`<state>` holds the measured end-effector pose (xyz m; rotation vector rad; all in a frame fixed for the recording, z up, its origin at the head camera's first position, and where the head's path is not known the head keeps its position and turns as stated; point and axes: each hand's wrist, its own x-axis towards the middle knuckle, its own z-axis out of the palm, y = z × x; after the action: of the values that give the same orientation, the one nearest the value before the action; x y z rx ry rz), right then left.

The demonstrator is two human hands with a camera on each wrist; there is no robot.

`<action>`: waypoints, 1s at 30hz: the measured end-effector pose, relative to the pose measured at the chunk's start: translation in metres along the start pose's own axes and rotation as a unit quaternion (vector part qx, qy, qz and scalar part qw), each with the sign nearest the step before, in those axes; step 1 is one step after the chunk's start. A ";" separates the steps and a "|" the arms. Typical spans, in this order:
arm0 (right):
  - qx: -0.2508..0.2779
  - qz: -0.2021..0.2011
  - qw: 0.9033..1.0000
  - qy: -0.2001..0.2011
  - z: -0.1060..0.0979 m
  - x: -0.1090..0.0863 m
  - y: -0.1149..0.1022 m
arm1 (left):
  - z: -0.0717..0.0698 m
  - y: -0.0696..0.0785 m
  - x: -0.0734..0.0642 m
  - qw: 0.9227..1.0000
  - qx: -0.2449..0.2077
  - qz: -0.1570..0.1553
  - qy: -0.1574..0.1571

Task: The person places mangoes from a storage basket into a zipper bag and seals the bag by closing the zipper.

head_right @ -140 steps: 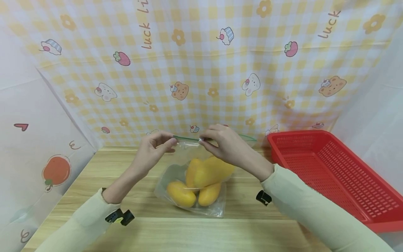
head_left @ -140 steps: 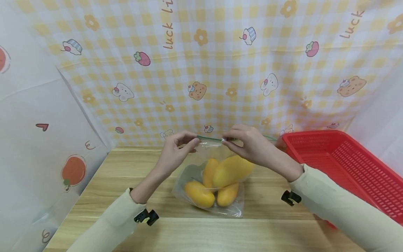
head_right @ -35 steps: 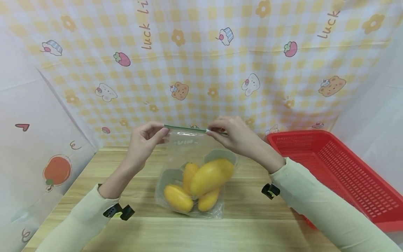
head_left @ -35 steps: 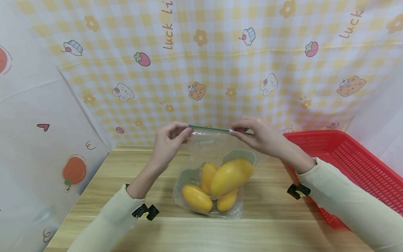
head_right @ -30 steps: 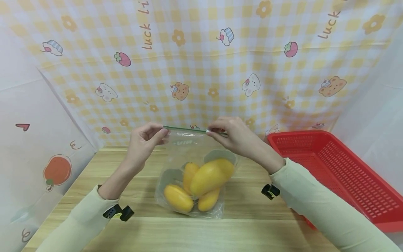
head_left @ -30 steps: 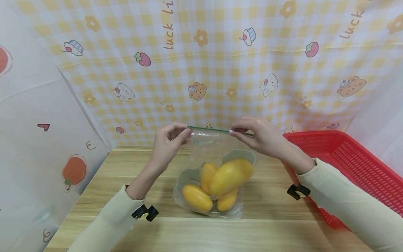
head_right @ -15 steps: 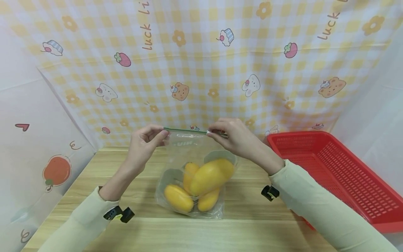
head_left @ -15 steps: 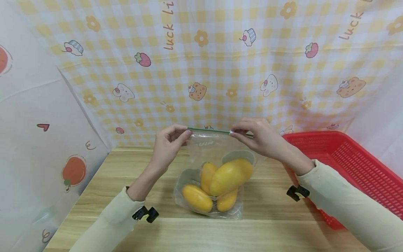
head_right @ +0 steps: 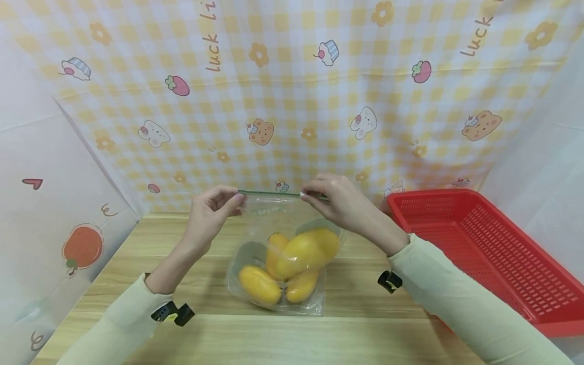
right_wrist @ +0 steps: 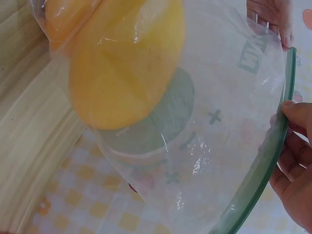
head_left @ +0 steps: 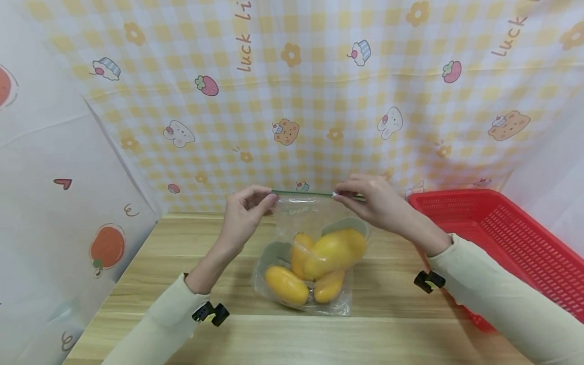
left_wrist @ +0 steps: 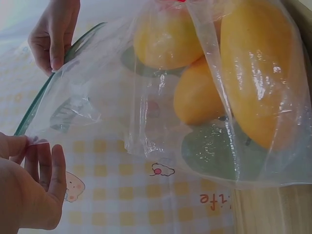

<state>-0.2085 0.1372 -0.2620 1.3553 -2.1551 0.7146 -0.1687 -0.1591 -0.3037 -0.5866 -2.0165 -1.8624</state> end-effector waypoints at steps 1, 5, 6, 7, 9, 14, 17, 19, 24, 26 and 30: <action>-0.002 0.001 1.000 0.000 0.001 0.000 0.000 | 0.000 -0.001 0.000 1.000 -0.001 -0.002 -0.001; -0.007 0.004 1.000 0.000 0.003 -0.002 0.000 | 0.000 -0.004 -0.002 1.000 -0.006 -0.004 -0.001; -0.009 0.004 1.000 0.000 0.003 -0.002 0.000 | 0.000 -0.005 -0.002 1.000 -0.008 -0.005 -0.001; -0.010 0.005 1.000 0.000 0.003 -0.003 0.000 | -0.001 -0.005 -0.002 1.000 -0.007 -0.004 -0.001; -0.012 0.007 1.000 -0.002 0.004 -0.004 0.001 | -0.001 -0.007 -0.003 1.000 -0.008 -0.005 -0.001; -0.015 0.011 1.000 -0.005 0.004 -0.006 0.002 | -0.002 -0.009 -0.004 1.000 -0.008 -0.008 -0.002; -0.019 0.011 1.000 -0.005 0.004 -0.006 0.002 | -0.002 -0.009 -0.005 1.000 -0.008 -0.008 -0.003; -0.023 0.011 1.000 -0.005 0.004 -0.006 0.002 | -0.002 -0.009 -0.005 1.000 -0.007 -0.008 -0.002; -0.026 0.011 1.000 -0.005 0.003 -0.006 0.002 | -0.002 -0.009 -0.004 1.000 -0.005 -0.012 0.001; -0.027 0.011 1.000 -0.004 0.002 -0.007 0.003 | -0.002 -0.008 -0.004 1.000 -0.004 -0.012 0.000; -0.028 0.013 0.999 -0.005 0.002 -0.008 0.004 | -0.003 -0.008 -0.004 1.000 -0.002 -0.013 0.000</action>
<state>-0.2089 0.1427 -0.2688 1.3063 -2.1892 0.6526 -0.1694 -0.1624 -0.3122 -0.5649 -2.0313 -1.8808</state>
